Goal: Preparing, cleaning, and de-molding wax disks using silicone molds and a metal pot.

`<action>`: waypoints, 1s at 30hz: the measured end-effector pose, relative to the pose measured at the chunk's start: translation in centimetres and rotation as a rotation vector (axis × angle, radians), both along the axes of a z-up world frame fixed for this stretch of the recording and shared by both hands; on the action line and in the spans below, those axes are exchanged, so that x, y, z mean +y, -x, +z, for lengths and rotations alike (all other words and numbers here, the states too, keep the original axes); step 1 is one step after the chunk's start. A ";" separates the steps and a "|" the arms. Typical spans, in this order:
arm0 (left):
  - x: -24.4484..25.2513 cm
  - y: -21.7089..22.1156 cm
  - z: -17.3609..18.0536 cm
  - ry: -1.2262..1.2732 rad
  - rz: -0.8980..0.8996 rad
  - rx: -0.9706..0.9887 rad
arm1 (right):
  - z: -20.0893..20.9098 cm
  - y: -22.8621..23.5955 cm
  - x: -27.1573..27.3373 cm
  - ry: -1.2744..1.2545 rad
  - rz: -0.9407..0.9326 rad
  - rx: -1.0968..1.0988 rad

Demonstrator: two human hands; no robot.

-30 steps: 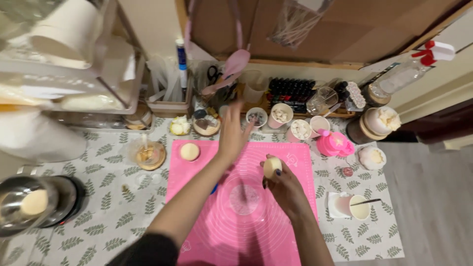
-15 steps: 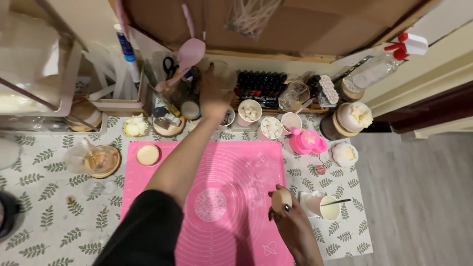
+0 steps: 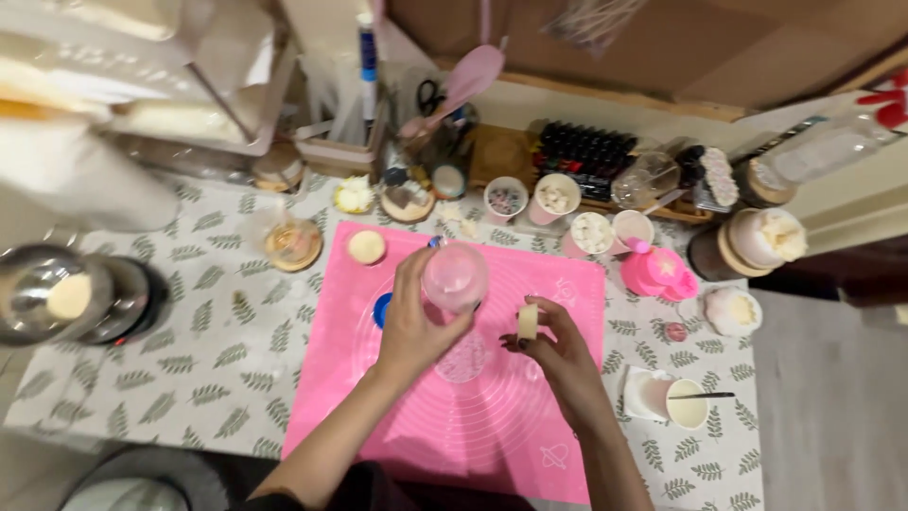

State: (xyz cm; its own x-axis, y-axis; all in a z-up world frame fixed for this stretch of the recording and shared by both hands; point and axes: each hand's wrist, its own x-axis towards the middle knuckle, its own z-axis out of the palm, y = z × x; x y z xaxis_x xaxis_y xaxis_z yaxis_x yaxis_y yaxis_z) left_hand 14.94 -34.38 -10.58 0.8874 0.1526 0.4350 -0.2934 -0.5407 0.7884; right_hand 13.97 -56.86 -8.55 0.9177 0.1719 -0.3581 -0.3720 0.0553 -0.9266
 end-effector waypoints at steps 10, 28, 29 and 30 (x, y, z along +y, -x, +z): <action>2.8 11.2 -0.8 -0.006 -0.138 0.183 | 6.3 3.3 9.7 0.727 0.649 -0.236; 5.4 16.4 -2.2 0.075 0.095 0.192 | 1.3 9.1 9.3 0.569 0.476 -0.571; 5.5 16.4 -2.2 0.076 0.086 0.198 | 0.4 8.8 8.2 0.572 0.469 -0.562; 5.5 16.4 -2.1 0.057 0.101 0.187 | -0.5 8.6 7.2 0.617 0.376 -0.589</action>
